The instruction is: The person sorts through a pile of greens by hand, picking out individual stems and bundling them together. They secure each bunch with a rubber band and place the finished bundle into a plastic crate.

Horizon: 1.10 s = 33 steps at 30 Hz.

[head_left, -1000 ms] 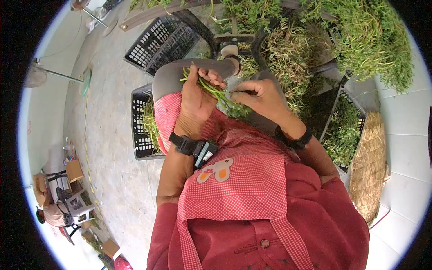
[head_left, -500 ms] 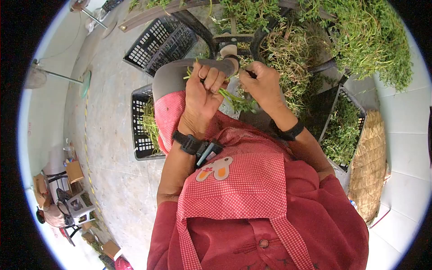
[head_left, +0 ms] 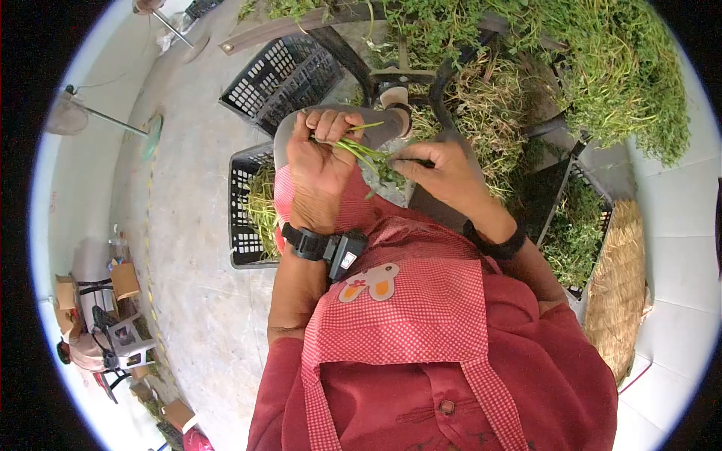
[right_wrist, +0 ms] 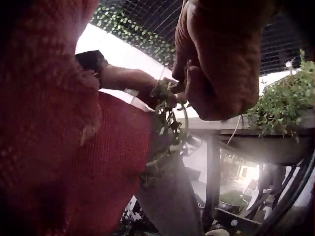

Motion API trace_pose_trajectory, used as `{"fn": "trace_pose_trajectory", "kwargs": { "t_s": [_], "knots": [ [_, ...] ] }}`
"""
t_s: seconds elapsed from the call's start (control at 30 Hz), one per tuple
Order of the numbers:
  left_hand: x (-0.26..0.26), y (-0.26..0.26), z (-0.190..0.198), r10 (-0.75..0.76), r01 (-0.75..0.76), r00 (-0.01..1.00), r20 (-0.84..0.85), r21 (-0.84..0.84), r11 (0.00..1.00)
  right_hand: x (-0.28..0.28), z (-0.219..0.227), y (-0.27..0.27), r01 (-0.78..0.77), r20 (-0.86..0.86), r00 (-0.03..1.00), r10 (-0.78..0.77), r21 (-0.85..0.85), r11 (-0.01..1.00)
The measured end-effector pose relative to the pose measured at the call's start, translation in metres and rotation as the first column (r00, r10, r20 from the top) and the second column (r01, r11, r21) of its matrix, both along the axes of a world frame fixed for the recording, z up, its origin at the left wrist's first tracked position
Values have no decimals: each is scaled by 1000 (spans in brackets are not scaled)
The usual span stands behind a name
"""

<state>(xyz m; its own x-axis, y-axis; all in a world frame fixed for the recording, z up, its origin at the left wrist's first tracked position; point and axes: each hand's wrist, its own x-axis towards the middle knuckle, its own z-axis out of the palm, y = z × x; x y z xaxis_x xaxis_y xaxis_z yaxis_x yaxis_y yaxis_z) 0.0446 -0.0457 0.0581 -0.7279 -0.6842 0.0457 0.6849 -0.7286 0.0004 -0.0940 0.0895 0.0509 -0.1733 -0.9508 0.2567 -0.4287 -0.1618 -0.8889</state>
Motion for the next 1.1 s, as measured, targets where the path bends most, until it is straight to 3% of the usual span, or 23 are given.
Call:
{"fn": "trace_pose_trajectory", "kwargs": {
  "t_s": [0.07, 0.13, 0.2, 0.3, 0.57, 0.73, 0.8, 0.83, 0.9, 0.93, 0.97, 1.0, 1.03, 1.07, 1.1],
  "knots": [
    [1, 0, 1, -6, 6, 1000, -11, -3, 1000, 3, -3, -2, 69, -97, 994, -57, 126, 990],
    [1, 0, 2, -9, 9, 1000, -15, -3, 1000, 7, -3, -3, 72, -120, 991, -57, 127, 989],
    [2, 2, 2, -6, 6, 1000, -11, 0, 1000, 13, -9, -8, 147, -82, 985, -149, -25, 989],
    [-1, 6, 2, -2, 2, 1000, -1, 13, 1000, 18, -5, -13, 147, -76, 987, -144, 35, 988],
    [-3, 10, -3, 2, -2, 1000, -27, -4, 1000, 20, -10, -17, 117, -32, 993, -117, -11, 993],
    [-5, 15, 0, 30, -31, 993, 116, 6, 1000, 23, -18, -18, 149, 64, 987, -148, -16, 989],
    [-2, 11, -12, -10, 14, 998, 61, -64, 998, 19, -29, -22, 361, -65, 929, -366, -72, 930],
    [-1, 10, -13, -55, 55, 998, 7, -136, 989, 10, -28, -21, 363, -64, 928, -368, -70, 929],
    [4, 10, -9, -37, 40, 999, 28, -111, 993, -19, -21, -15, 458, 298, 780, -550, 327, 827],
    [5, 9, -6, -15, 19, 999, 46, -88, 996, -28, -18, -13, 459, 295, 782, -549, 322, 828],
    [5, 8, -5, -15, 19, 999, 45, -87, 996, -34, -16, -11, 396, 611, 624, -487, 289, 871],
    [5, 8, -5, -4, 6, 999, 35, -64, 998, -38, -14, -7, 349, 849, 381, -367, 235, 907],
    [5, 7, -6, 8, -6, 1000, 25, -42, 999, -44, -6, -3, 200, 932, 276, -237, 185, 962],
    [5, 7, -6, 5, -4, 1000, 25, -42, 999, -47, -4, 0, 203, 931, 275, -238, 185, 961],
    [5, 7, -7, -4, 5, 1000, 27, -22, 1000, -49, -2, 2, 114, 914, 360, -184, 152, 982]
  ]
}}
